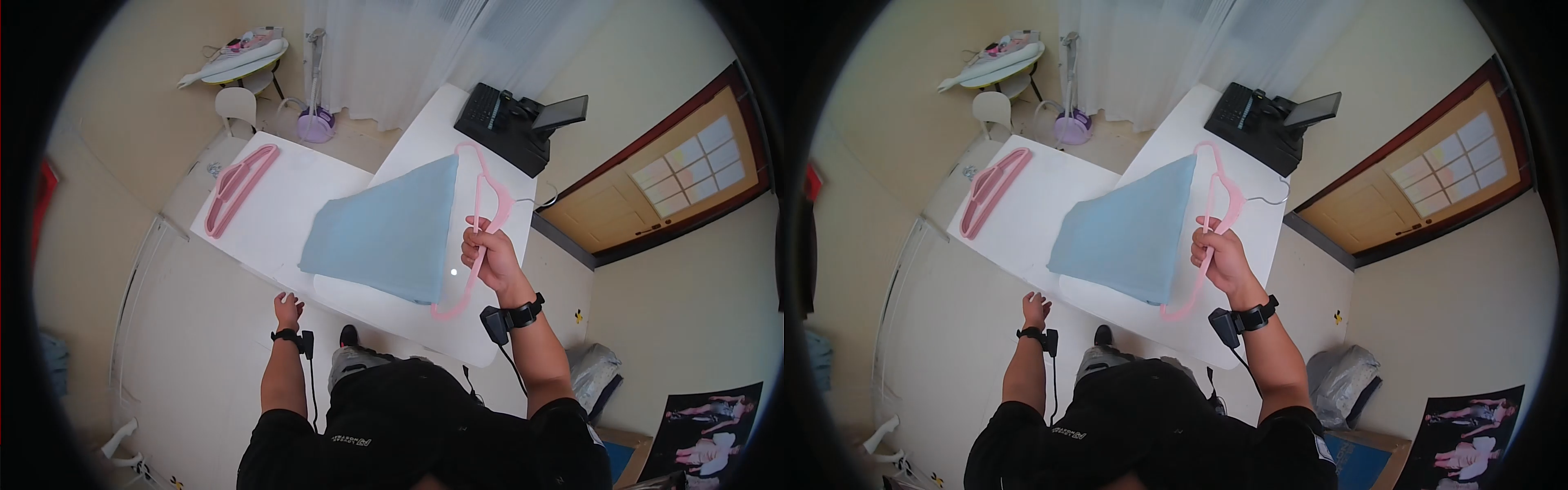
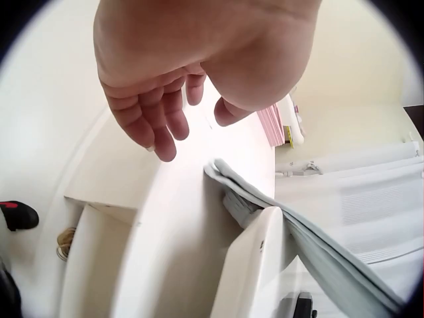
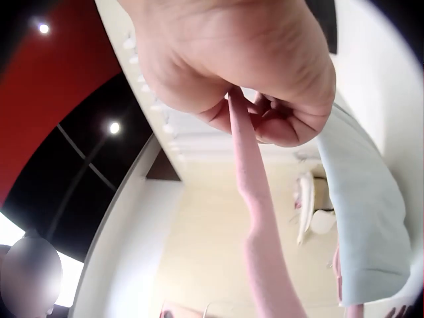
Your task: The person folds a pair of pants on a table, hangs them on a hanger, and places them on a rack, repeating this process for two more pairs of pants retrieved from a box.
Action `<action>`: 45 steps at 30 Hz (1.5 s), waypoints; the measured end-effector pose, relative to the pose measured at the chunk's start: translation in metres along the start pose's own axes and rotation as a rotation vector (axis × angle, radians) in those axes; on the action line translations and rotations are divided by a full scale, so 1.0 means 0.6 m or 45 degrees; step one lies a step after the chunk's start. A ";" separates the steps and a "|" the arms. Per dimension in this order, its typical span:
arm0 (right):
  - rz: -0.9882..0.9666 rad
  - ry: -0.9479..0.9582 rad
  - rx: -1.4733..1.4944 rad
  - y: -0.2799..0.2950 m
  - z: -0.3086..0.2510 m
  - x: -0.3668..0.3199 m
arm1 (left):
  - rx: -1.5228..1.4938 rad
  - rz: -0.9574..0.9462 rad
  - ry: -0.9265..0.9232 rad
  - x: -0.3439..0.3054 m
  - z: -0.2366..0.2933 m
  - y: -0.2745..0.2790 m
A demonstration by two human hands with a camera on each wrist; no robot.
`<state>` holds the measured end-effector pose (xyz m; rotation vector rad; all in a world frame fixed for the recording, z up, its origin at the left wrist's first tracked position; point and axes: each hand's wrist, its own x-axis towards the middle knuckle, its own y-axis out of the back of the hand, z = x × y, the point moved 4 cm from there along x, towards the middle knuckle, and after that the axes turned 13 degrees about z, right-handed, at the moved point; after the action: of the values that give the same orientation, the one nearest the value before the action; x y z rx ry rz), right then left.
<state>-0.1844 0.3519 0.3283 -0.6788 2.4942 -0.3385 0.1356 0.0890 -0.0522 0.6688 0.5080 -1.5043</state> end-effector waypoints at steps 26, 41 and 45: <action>-1.950 -0.547 -0.770 -0.401 0.194 -0.496 | -0.267 0.732 -0.989 -0.572 0.110 0.565; -2.378 -0.475 -1.624 -0.684 0.554 -0.628 | -0.769 0.457 -0.923 -0.430 0.049 1.029; -2.276 -0.499 -1.676 -0.740 0.594 -0.599 | -1.027 0.631 -0.999 -0.398 0.074 1.117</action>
<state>0.4522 0.1330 0.3469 -2.8492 0.7401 0.8695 0.7924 0.1990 0.2013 -0.4119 0.2614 -0.8619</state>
